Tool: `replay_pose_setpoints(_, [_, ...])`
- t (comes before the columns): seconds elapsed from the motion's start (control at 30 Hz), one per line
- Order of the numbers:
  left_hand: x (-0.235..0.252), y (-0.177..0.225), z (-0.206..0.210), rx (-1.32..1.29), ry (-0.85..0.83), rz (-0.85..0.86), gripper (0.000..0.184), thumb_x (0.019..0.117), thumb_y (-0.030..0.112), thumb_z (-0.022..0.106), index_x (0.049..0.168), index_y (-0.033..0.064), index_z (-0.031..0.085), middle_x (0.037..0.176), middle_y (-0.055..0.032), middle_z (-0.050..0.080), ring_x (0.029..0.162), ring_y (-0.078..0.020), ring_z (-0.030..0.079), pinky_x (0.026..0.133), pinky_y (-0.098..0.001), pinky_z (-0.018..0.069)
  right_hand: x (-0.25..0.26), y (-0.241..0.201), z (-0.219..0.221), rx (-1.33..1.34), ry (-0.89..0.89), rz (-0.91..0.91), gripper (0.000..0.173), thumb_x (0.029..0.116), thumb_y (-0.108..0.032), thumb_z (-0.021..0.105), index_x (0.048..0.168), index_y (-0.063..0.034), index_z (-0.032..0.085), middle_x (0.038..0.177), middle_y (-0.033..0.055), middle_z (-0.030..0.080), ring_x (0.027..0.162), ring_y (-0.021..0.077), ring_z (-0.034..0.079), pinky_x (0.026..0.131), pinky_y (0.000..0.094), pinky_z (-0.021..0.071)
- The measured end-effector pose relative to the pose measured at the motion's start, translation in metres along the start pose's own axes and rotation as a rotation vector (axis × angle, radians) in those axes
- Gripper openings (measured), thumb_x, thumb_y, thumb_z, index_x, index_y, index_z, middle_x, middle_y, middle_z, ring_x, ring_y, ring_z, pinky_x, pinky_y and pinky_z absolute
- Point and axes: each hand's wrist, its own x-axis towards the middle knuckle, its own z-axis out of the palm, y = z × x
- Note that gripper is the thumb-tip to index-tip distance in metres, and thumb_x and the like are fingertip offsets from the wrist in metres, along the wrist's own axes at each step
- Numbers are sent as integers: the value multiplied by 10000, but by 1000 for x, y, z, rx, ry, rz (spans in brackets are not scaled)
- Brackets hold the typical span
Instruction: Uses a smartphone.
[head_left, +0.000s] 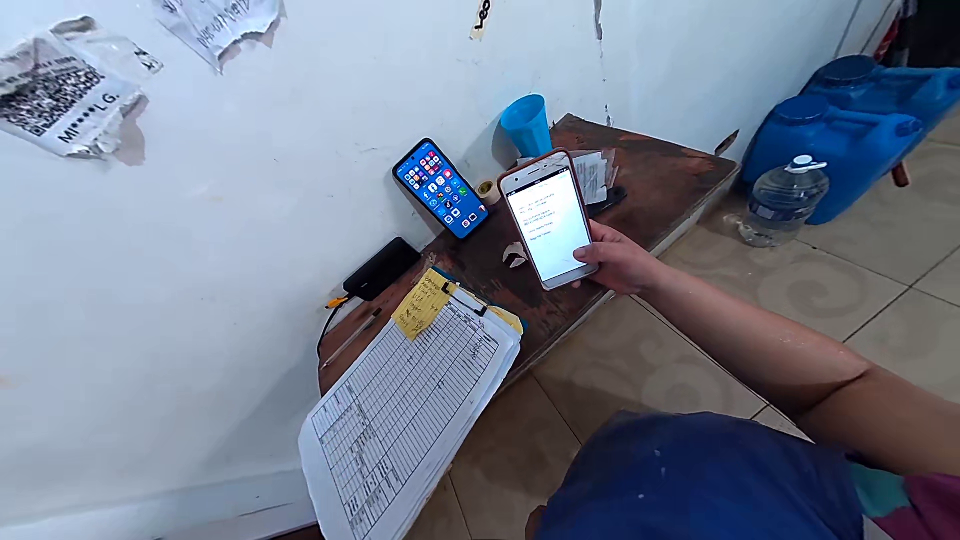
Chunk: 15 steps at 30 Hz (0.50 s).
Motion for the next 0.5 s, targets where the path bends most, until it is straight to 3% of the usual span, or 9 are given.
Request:
replay_pose_setpoints(0.13, [102,-74,33,102,56,36,378,1078,300,486,1260,35,684,1279,-183,688,1204,-331,643,1040,-533,489,1,-3,1,-10,63,18,338,881,-108,542,1217,-150,554,954,20,757,738,105,727,615,249,607])
replay_pose_setpoints(0.2, [112,-82,36,22,68,48,363,1072,301,511,1263,49,688,1266,-179,695,1196,-328,650,1048,-536,488,1,-3,3,-33,83,22,332,885,-108,536,1214,-151,548,948,7,753,733,95,721,616,245,606])
replay_pose_setpoints(0.33, [80,-70,25,-41,53,150,362,1095,214,471,1294,-30,648,1285,-248,669,1222,-373,631,1068,-528,470,0,-2,6,-38,108,-13,342,874,-106,541,1214,-149,544,949,-8,757,730,81,719,610,232,601])
replay_pose_setpoints(0.4, [20,-37,-9,-119,-95,152,364,1083,102,428,1335,-114,578,1373,-282,599,1327,-361,541,1135,-453,387,0,-3,8,-56,124,-22,337,877,-100,513,1209,-155,520,950,-26,749,734,70,717,613,225,599])
replay_pose_setpoints(0.5, [-34,-25,-42,-257,-201,224,364,1052,40,428,1310,-188,545,1380,-323,570,1354,-356,508,1146,-388,372,0,-4,11,-80,163,-16,339,884,-78,475,1215,-148,504,957,-26,739,745,68,717,612,227,602])
